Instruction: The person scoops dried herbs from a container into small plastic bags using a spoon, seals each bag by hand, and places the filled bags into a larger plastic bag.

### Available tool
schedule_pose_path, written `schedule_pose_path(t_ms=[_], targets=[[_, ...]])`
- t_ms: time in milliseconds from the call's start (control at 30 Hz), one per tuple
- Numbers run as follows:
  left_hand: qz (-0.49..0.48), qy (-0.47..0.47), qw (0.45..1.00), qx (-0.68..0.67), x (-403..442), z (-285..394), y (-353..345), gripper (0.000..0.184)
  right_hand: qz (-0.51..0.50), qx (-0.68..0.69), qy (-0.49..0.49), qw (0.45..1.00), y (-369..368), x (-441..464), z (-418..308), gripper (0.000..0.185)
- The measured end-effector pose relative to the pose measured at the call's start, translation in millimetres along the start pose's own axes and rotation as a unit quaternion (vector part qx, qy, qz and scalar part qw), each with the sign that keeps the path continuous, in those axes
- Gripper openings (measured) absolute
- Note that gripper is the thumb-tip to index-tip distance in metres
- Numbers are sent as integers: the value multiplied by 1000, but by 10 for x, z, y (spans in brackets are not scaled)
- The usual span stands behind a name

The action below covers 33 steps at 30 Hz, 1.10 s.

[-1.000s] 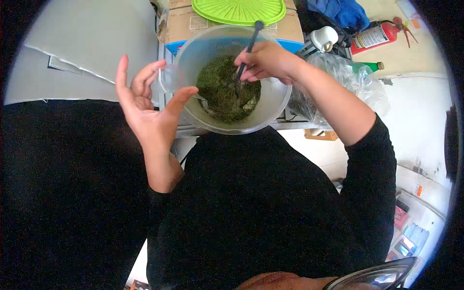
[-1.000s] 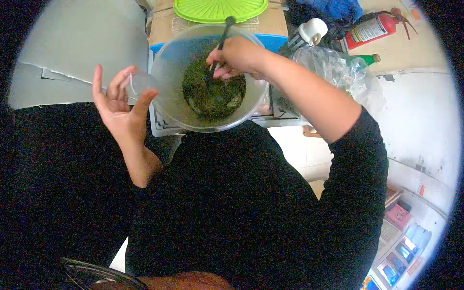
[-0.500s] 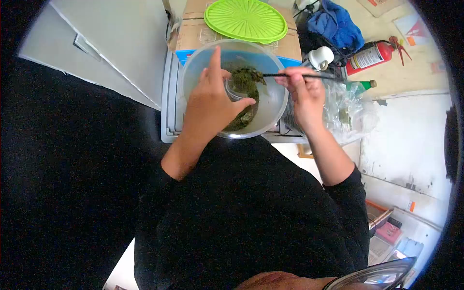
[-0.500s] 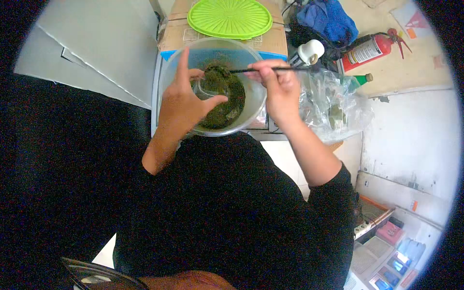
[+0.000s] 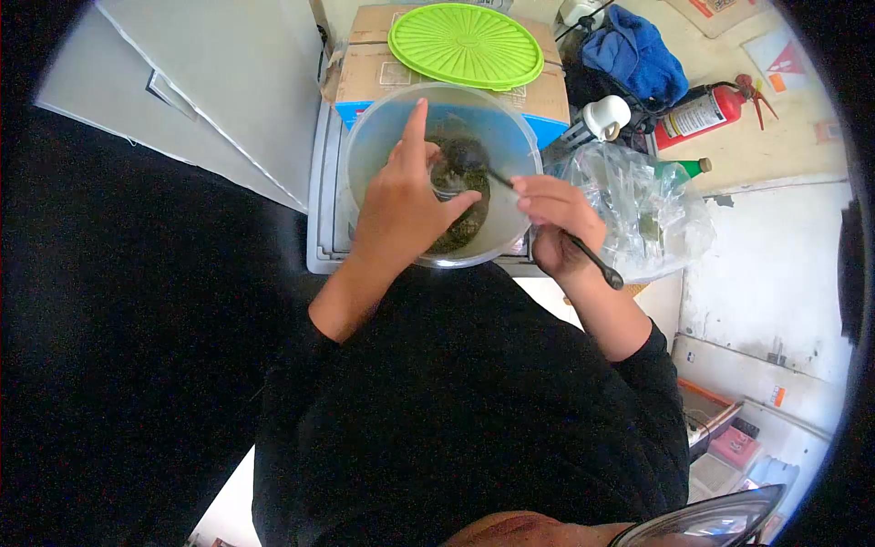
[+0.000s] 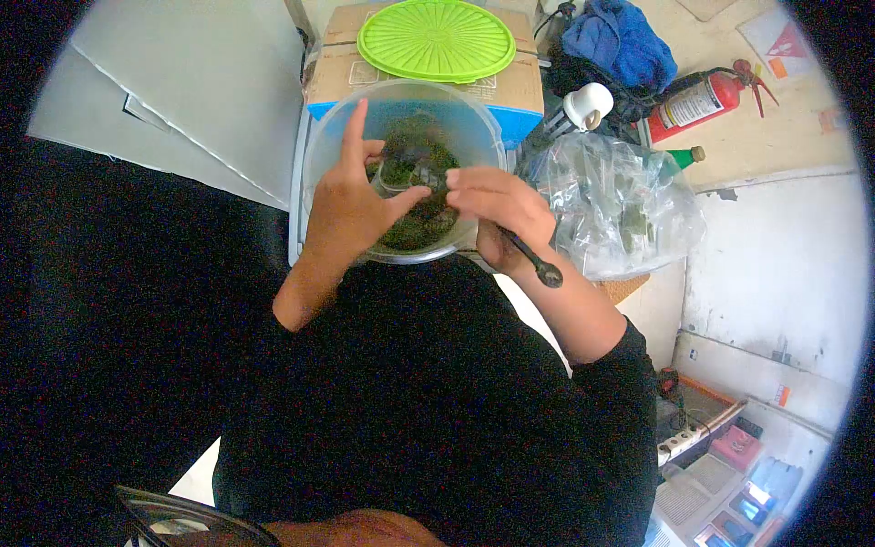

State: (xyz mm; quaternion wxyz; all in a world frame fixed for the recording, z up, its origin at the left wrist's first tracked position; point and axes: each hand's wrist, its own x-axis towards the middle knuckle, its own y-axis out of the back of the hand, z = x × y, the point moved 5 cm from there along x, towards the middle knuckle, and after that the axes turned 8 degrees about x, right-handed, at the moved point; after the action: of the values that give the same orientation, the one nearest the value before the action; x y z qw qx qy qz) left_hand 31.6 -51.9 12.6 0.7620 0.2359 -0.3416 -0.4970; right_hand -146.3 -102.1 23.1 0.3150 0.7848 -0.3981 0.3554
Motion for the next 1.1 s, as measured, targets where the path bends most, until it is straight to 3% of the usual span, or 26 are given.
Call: schedule_pose_path(t_ms=[100, 200, 233, 367, 467, 500, 600, 667, 767, 933, 1100], targets=[[19, 17, 998, -60, 22, -23, 90, 103, -15, -115, -85, 990, 36, 67, 92, 27], [28, 42, 996, -69, -30, -99, 97, 100, -223, -109, -230, 941, -190, -72, 267, 19], [28, 48, 995, -81, -24, -97, 87, 100, -246, -120, -259, 926, -231, -105, 264, 23], [19, 77, 993, -92, -9, -36, 58, 99, -125, -70, -350, 926, -379, -23, 176, 47], [63, 25, 994, -85, -15, 25, 36, 96, -111, -16, -450, 886, -469, -65, 254, 43], [49, 29, 989, -138, -12, -50, -30, 86, -76, -81, -316, 942, -461, -28, 256, 39], [-9, 76, 951, -300, 2, -243, -169, 56, -37, 72, -411, 908, -412, -35, 326, 35], [-64, 147, 896, -414, -15, -221, -198, 34, 2, 103, -409, 907, -347, -7, 335, 29], [-43, 138, 899, -414, -25, -196, -180, 14, 58, 163, -446, 878, -224, -38, 385, 19], [-24, 114, 892, -436, -47, -120, -159, 11, 154, 249, -439, 850, -204, -68, 334, 14], [-69, 82, 878, -466, -29, -63, -176, 9, 117, 255, -458, 843, -219, -25, 312, 15]])
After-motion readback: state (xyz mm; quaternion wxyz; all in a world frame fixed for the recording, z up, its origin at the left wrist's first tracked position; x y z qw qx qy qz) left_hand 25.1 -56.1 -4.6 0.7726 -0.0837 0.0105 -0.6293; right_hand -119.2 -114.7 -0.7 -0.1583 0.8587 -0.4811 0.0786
